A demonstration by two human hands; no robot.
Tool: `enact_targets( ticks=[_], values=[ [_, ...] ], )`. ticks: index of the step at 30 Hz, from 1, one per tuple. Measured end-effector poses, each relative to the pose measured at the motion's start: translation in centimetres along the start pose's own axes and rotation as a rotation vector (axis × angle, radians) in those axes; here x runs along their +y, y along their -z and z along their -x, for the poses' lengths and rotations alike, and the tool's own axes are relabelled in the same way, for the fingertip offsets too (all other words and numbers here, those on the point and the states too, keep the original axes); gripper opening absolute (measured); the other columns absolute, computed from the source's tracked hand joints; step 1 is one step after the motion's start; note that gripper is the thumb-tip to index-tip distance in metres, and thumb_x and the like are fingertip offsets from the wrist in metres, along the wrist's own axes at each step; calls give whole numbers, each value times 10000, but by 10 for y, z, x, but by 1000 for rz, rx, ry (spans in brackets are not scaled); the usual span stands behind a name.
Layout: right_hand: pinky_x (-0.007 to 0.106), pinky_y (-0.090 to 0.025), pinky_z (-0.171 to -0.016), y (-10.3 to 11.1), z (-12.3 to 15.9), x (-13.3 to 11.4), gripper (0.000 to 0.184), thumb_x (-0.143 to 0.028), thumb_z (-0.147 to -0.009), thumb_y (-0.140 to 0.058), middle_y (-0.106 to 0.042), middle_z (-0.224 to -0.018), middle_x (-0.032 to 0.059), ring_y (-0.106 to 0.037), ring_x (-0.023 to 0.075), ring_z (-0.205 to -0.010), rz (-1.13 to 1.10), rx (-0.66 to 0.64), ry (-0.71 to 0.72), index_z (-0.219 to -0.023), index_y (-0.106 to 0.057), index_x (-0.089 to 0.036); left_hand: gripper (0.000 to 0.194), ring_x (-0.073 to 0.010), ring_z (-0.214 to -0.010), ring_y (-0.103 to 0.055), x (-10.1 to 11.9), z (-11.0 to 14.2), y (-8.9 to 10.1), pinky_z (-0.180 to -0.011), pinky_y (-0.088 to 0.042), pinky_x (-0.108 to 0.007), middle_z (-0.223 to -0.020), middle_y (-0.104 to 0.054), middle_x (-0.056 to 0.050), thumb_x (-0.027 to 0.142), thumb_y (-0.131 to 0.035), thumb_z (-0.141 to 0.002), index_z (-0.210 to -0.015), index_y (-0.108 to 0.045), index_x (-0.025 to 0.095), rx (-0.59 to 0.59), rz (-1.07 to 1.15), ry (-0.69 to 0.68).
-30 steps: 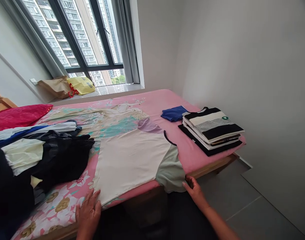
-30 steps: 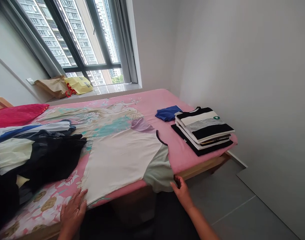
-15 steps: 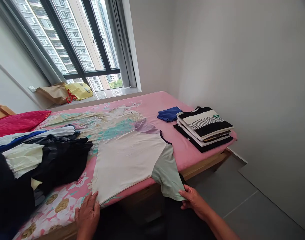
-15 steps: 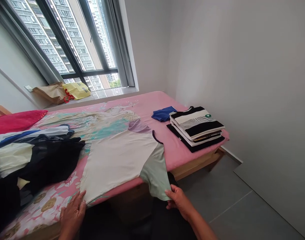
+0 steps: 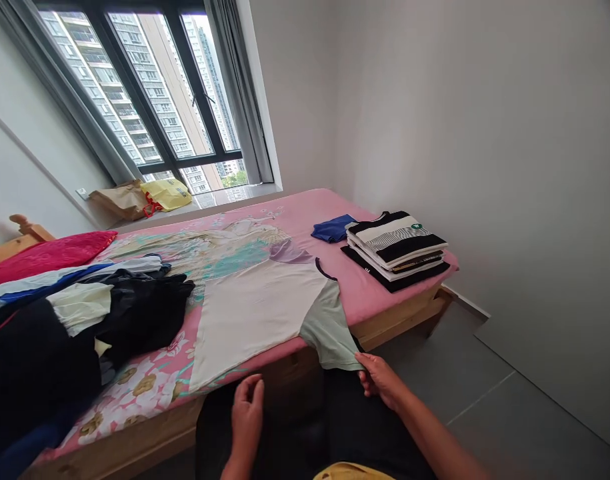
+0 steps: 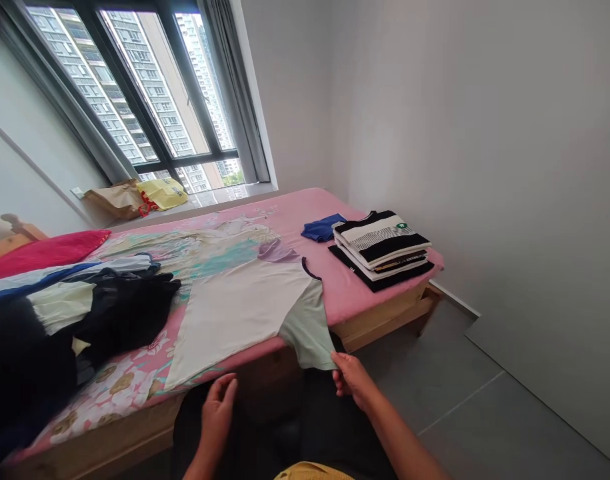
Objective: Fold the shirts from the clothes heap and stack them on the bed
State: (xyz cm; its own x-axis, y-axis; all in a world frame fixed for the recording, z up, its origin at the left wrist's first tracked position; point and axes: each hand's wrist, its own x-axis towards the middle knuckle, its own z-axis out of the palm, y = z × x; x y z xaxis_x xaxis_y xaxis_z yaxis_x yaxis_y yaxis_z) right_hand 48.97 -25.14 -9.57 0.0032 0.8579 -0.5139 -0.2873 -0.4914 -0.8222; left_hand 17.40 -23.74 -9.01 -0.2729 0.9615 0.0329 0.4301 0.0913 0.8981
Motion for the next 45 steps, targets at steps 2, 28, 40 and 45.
enact_targets(
  ticks=[2, 28, 40, 45],
  values=[
    [168, -397, -341, -3, 4, -4, 324, -500, -778, -555, -470, -520, -66, -386, 54, -376, -32, -22, 11, -795, -438, -199, 577, -250, -904, -618, 5, 13, -38, -721, -494, -341, -971, -634, -93, 631, -585, -642, -991, -592, 171, -265, 194, 229],
    [181, -343, -318, 6, -126, -81, 266, -440, -769, -510, -557, -535, -33, -472, 87, -347, 455, 275, 282, -786, -540, -177, 465, -123, -555, -408, 64, -31, -99, -527, -344, -234, -546, -445, 20, 615, -522, -738, -550, -475, 193, -338, 91, -49],
    [179, -249, -281, 3, -137, -83, 245, -407, -786, -492, -479, -375, -63, -417, 91, -266, 404, 281, 237, -655, -468, -202, 375, -190, -1272, -410, 131, -164, -230, -1091, -271, -409, -1273, -563, -57, 259, -342, -880, -1152, -593, 201, -555, -397, -653],
    [185, -239, -292, 1, -134, -68, 298, -476, -795, -458, -423, -416, -78, -345, 70, -291, 295, 299, 375, -679, -462, -201, 458, -202, -1347, -281, 121, -159, -238, -1128, -143, -429, -1419, -405, -42, 347, -376, -883, -1323, -442, 237, -540, -590, -713]
  ],
)
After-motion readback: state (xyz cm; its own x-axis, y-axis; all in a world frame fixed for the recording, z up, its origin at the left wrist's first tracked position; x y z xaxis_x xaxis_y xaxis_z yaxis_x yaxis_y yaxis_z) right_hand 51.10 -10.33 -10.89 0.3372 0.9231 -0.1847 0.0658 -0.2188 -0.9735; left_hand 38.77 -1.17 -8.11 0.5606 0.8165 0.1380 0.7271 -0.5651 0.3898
